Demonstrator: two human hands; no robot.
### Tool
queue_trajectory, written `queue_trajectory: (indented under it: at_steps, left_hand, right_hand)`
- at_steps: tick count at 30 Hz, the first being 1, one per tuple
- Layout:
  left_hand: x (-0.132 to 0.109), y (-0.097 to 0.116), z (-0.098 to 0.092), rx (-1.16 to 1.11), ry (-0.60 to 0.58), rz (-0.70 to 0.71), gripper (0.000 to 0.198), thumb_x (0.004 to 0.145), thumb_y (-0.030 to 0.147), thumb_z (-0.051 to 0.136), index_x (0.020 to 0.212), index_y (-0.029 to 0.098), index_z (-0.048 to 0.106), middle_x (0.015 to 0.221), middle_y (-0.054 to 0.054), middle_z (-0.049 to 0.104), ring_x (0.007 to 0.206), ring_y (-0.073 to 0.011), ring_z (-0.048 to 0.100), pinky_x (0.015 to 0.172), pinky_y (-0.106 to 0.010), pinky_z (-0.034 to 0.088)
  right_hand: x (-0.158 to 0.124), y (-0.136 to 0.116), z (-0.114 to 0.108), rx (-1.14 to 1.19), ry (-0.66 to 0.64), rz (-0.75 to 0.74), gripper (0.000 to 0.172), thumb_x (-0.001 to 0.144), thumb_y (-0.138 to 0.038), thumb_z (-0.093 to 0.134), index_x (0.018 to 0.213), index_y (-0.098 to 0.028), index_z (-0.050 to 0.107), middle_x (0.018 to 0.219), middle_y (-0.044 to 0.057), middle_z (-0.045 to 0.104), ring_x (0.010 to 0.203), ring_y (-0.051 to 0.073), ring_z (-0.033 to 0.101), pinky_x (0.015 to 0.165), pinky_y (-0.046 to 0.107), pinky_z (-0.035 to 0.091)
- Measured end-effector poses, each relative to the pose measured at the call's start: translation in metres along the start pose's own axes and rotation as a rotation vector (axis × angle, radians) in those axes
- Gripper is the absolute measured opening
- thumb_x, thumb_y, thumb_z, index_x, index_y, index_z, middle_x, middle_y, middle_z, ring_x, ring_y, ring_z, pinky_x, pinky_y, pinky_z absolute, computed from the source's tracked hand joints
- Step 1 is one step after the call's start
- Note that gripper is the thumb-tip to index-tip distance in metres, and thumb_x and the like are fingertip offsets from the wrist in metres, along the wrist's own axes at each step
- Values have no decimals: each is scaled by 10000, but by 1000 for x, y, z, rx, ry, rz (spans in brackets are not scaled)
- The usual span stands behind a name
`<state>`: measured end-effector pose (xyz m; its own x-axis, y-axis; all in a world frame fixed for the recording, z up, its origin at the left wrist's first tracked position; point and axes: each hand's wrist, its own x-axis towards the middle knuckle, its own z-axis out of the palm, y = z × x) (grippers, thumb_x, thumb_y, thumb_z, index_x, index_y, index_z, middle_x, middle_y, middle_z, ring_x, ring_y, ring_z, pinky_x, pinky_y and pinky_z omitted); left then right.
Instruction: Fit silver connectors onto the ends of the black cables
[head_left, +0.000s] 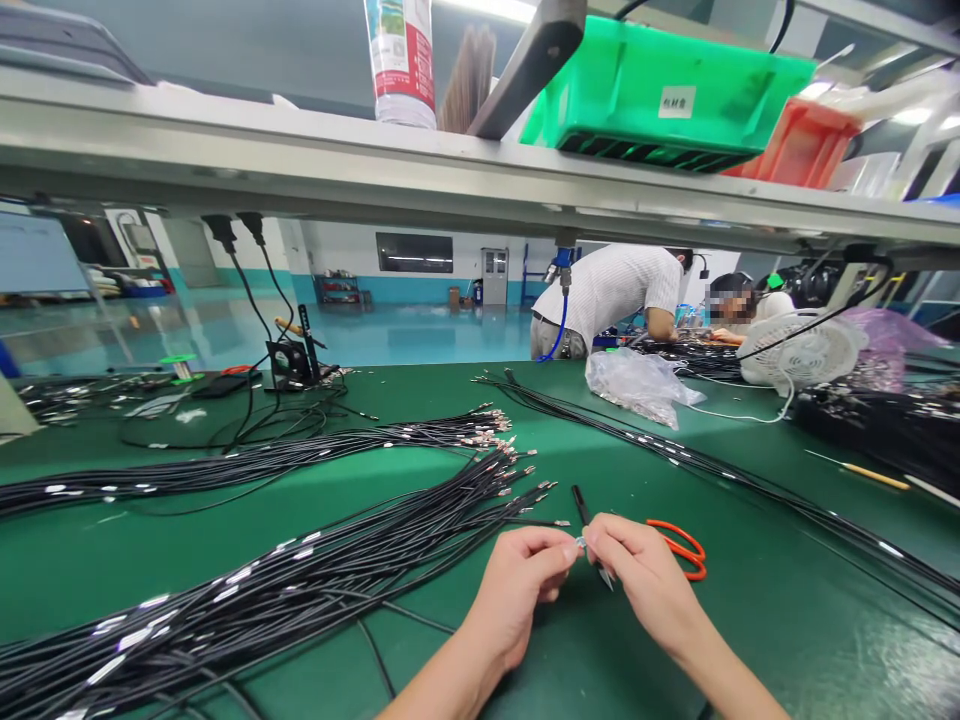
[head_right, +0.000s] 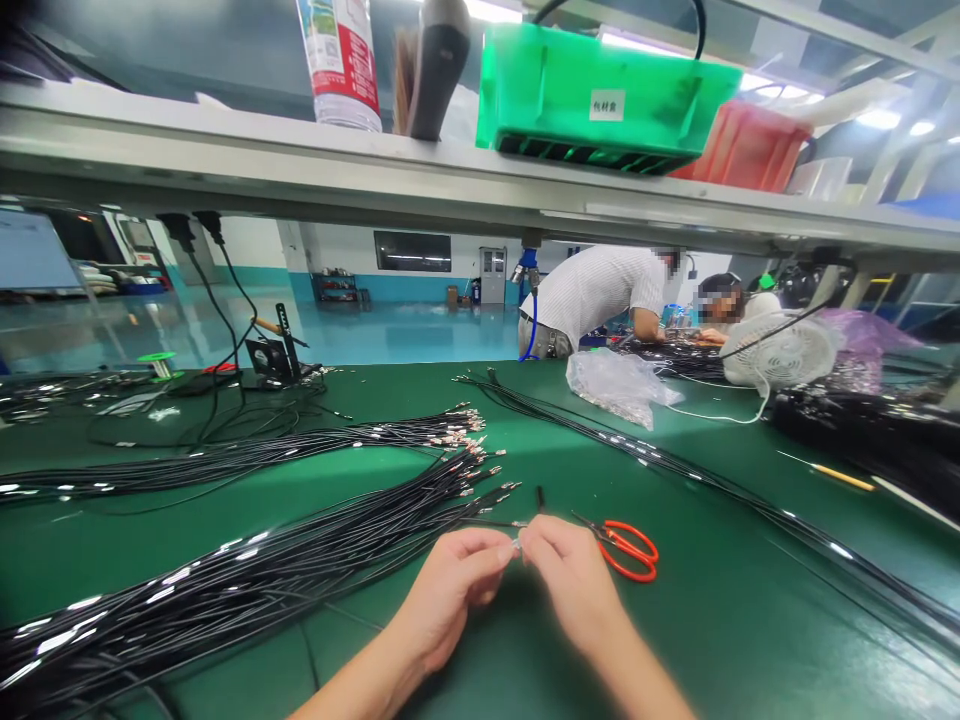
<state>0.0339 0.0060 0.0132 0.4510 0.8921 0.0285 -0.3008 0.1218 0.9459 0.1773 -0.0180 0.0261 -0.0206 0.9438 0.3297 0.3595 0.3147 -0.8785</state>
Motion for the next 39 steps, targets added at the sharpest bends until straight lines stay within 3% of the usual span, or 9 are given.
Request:
queue_trajectory:
  at_steps: [16, 28, 34, 39]
  left_hand:
    - [0, 1, 2, 11, 80, -2, 137, 659, 241, 648, 615, 113, 628, 502, 44, 365, 479, -62, 252, 460, -212, 172]
    - [0, 0, 0, -49, 63, -19, 143, 627, 243, 657, 671, 107, 650, 497, 50, 377, 478, -58, 247, 459, -201, 166]
    - [-1, 1, 4, 21, 142, -9, 155, 597, 251, 682, 661, 115, 645, 534, 33, 457, 485, -59, 299, 459, -197, 200]
    - [1, 0, 4, 33, 137, -8, 99, 584, 157, 582, 641, 107, 646, 478, 52, 384, 459, -56, 251, 440, -202, 167]
  right_hand:
    - [0, 1, -2, -11, -77, -26, 286, 827, -308, 383, 568, -189, 398, 560, -35, 352, 558, 139, 355, 530, 240, 275]
    - [1, 6, -1, -34, -65, -8, 294, 837, -306, 388, 567, -192, 384, 555, -39, 346, 555, 138, 352, 529, 248, 265]
    - [-1, 2, -2, -48, -64, -28, 318, 832, -336, 392, 551, -200, 332, 551, -39, 337, 553, 139, 344, 531, 250, 266]
    - [0, 3, -2, -69, -67, -31, 307, 833, -337, 386, 562, -196, 362, 553, -38, 343, 554, 140, 347, 533, 249, 271]
